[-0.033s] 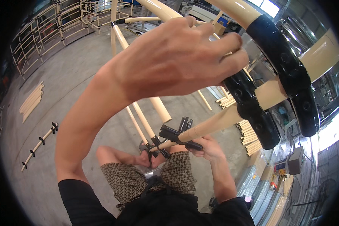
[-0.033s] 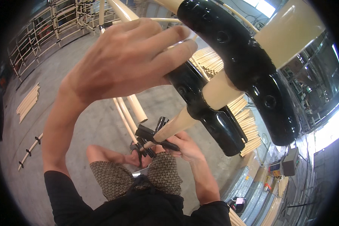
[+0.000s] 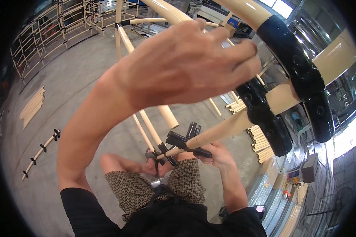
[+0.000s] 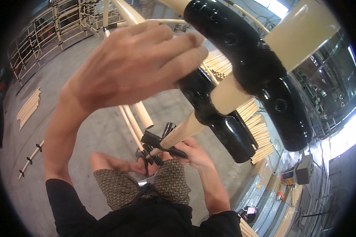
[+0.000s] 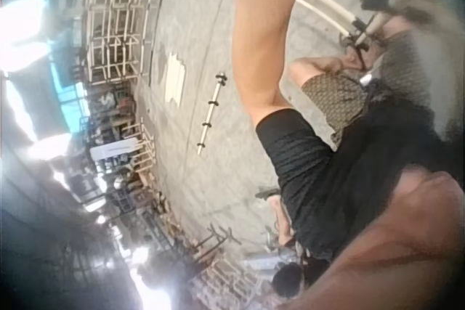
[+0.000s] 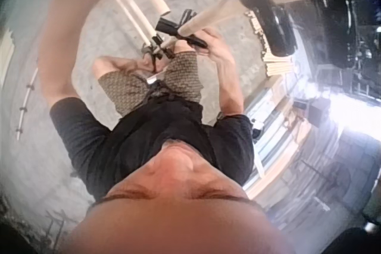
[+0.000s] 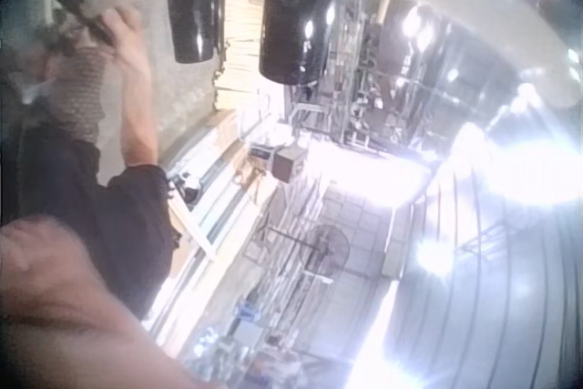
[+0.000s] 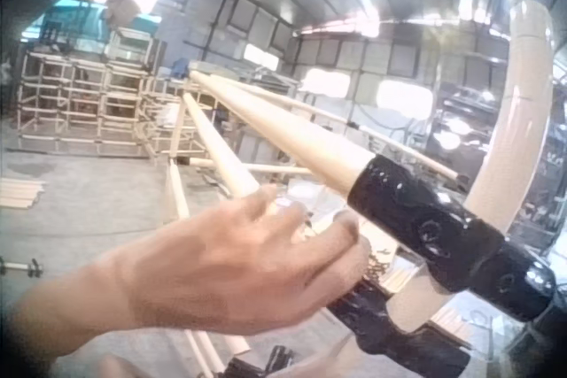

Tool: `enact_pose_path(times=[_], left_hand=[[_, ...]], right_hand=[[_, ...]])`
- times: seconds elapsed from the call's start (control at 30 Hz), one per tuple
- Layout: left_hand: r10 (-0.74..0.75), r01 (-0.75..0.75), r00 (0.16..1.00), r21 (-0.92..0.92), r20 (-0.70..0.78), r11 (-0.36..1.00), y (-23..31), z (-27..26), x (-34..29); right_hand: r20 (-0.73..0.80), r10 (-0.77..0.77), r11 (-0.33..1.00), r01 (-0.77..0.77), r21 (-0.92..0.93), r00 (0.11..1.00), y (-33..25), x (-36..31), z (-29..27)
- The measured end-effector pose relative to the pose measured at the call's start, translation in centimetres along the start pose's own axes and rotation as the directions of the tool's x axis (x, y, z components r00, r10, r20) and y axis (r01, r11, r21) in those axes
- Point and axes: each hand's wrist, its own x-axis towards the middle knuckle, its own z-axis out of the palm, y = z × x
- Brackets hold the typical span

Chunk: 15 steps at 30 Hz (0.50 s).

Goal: The person assembles a wooden frame by sliding black plastic connectors onto wooden poles and securing them with a hammer.

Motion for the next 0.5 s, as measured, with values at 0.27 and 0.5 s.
enact_pose_path(times=[0.27, 0.5], left_hand=[[-0.027, 0.022, 0.999, -0.218, -0.022, 0.976, 1.4, -2.3, 2.3], [-0.105, 0.126, 0.984, -0.151, 0.142, 0.980, 3.1, -2.9, 2.2]], right_hand=[[0.081, 0.019, 0.998, -0.014, -0.060, 0.997, -1.1, 0.4, -0.2], [0.109, 0.038, 0.997, -0.030, -0.071, 0.993, -0.7, 1.3, -1.5]])
